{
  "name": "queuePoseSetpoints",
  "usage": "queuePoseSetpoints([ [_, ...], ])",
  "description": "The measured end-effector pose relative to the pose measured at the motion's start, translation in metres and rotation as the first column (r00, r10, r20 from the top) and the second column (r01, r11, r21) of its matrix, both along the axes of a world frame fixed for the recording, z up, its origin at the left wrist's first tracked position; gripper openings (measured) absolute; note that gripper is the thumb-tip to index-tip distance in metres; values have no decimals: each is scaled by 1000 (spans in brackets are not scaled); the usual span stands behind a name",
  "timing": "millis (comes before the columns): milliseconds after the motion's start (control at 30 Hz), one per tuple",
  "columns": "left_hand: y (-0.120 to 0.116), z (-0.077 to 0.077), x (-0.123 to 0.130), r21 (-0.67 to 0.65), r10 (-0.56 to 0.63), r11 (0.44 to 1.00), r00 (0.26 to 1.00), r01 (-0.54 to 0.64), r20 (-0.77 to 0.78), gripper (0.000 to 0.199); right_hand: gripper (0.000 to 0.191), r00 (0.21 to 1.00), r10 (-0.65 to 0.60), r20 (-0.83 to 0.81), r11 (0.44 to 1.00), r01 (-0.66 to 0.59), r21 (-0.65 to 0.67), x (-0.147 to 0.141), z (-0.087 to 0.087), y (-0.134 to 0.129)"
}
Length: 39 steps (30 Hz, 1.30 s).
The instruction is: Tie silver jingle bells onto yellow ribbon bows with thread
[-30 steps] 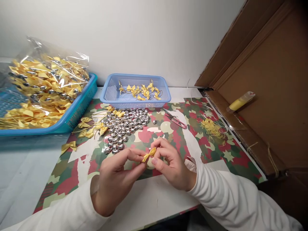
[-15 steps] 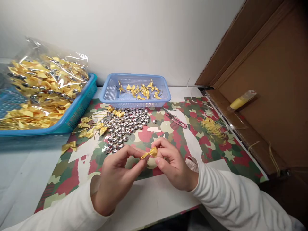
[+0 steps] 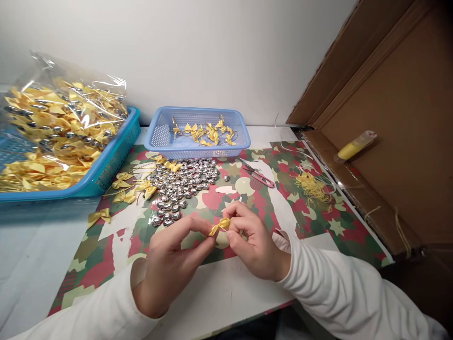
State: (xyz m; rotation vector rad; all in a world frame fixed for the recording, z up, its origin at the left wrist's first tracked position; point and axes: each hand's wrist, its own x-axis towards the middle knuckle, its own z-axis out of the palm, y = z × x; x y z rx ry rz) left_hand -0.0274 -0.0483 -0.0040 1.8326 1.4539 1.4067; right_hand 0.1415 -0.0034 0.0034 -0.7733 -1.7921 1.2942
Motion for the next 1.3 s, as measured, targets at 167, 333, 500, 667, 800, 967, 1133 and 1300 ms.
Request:
queuePoseSetpoints([
  [167, 1, 2, 2, 77, -30, 996, 998, 34, -57, 16, 23, 999, -21, 36, 999, 20, 33, -1, 0, -1],
  [333, 2, 6, 3, 124, -45, 991, 992, 59, -115, 18, 23, 996, -26, 87, 997, 19, 80, -1, 0, -2],
  [500, 0, 4, 2, 124, -49, 990, 993, 62, -106, 18, 22, 992, -67, 103, 988, 52, 144, -3, -1, -5],
  [667, -1, 2, 3, 113, -38, 993, 996, 47, -81, 18, 22, 991, -90, 100, 981, 71, 180, -4, -2, -5],
  [800, -1, 0, 3, 46, 6, 999, 999, -4, -40, 17, 22, 993, -89, 76, 984, 76, 164, -4, -2, -4],
  [967, -1, -1, 2, 28, 20, 999, 1000, -20, -4, 14, 23, 994, -79, 74, 986, 67, 152, -3, -1, -4],
  [1133, -2, 1, 2, 54, 26, 998, 1000, -25, -7, 14, 22, 995, -80, 67, 987, 69, 146, -2, 0, -4],
  [1300, -1, 2, 3, 88, 20, 996, 999, -17, -31, 16, 22, 995, -76, 67, 989, 67, 130, -2, 0, -5],
])
